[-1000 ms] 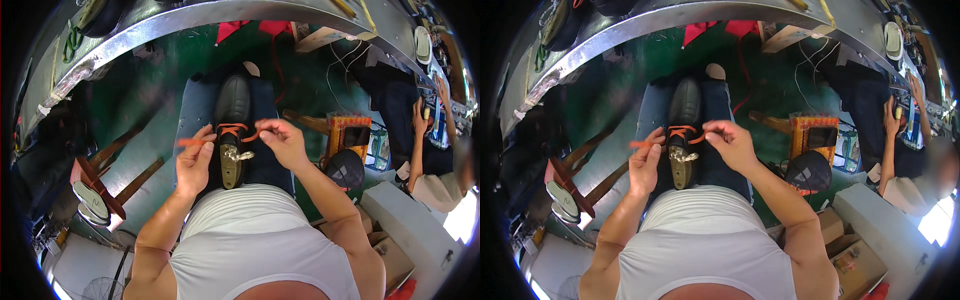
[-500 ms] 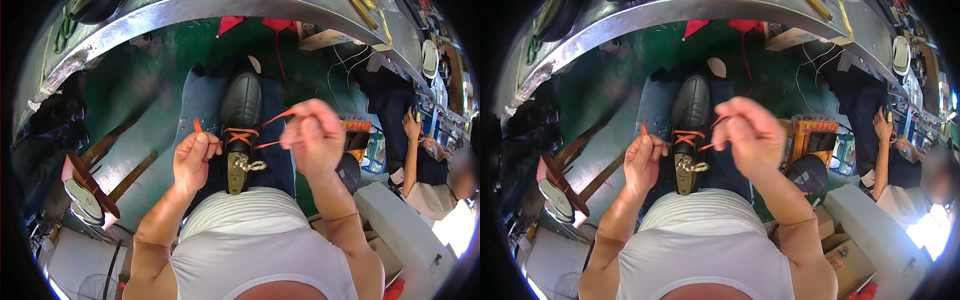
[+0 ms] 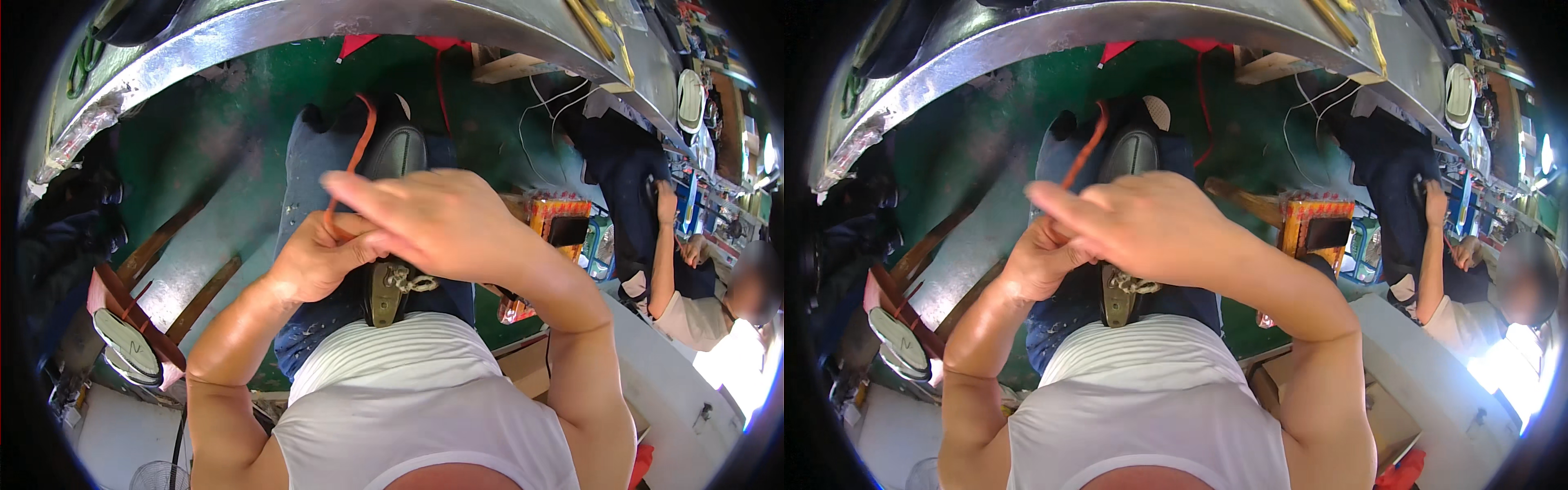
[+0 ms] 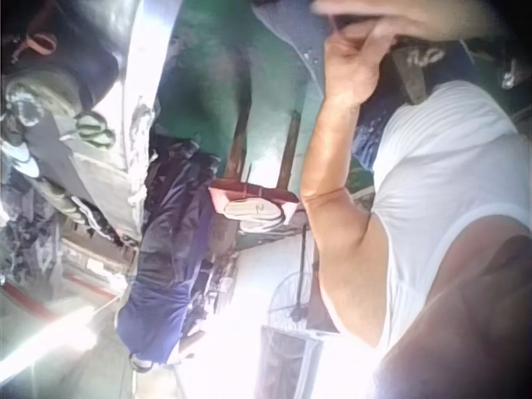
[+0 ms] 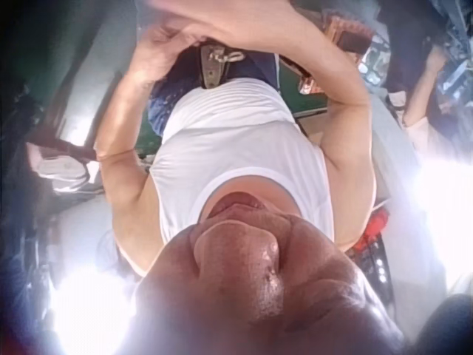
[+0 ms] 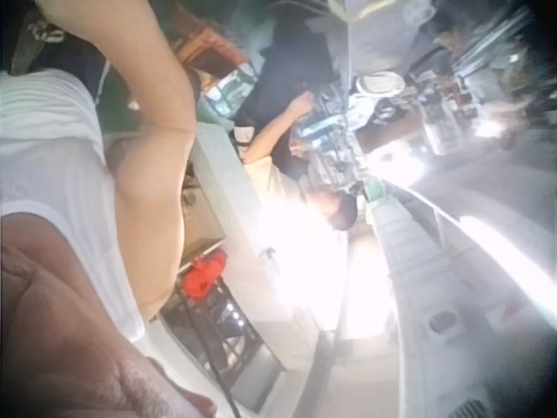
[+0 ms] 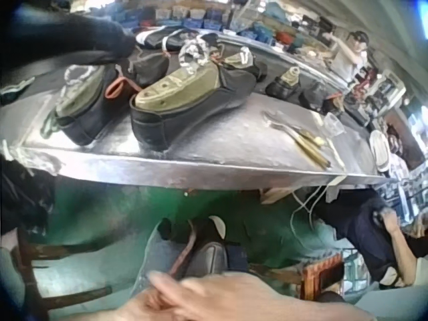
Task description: Manufacturing shoes by lasting the upper, hammering the sole, and tying laces at a factory conveyor bench.
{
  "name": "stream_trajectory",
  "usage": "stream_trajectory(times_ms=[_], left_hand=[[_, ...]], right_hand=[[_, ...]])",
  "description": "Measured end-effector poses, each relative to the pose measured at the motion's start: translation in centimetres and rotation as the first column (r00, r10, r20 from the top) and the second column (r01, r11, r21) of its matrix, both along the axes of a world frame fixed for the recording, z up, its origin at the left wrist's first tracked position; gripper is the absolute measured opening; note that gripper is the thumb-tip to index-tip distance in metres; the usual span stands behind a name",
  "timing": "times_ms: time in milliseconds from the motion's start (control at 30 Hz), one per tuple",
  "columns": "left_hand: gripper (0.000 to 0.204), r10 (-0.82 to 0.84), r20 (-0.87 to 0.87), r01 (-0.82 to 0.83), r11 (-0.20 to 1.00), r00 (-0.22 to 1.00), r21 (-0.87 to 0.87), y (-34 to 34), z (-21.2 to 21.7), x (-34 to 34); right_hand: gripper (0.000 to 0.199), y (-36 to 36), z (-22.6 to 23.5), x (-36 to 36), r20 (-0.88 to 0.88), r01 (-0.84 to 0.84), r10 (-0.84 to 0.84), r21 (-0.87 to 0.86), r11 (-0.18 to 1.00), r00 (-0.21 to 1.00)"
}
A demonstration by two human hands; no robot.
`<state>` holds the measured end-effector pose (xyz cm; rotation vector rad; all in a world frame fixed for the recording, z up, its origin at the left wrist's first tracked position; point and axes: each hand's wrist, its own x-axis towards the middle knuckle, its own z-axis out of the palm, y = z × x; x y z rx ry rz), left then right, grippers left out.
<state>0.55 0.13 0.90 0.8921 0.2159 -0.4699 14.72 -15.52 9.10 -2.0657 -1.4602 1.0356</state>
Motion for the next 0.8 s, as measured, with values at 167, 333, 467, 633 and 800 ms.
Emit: stream_trajectory(times_ms=[167,333,467,633,800], left_hand=[[0.028,-0.115,-0.168,0.109,0.993,0.979,-0.048,0.8,1.2,2.9],[0.016,-0.245,0.347,0.073,0.895,0.905,0.440,0.7,1.1,3.9],[0.031,-0.501,0.753,-0.626,0.437,0.427,0.646,0.3,0.0,4.7],[0.026,-0.431,0.808,-0.749,0.353,0.401,0.560,-0.2,-0.3,4.5],[0.010,-0.325,0.565,-0.406,0.443,0.758,0.799,0.8,-1.3,0.3]], right_hand=[[0.035,-5.8,-3.8,-0.1,0.105,0.284,-0.337,0.344,0.895,0.936],[0.028,-5.3,-4.3,-0.4,-0.752,0.650,-0.619,-0.357,0.671,0.226],[0.035,-4.4,-4.5,1.1,-0.782,0.416,-0.589,-0.476,0.775,0.204],[0.021,-5.1,-6.2,0.9,-0.744,0.422,-0.432,-0.221,0.879,0.509],[0.010,-10.3,-3.1,0.0,0.117,0.091,-0.084,-0.058,0.994,0.990]])
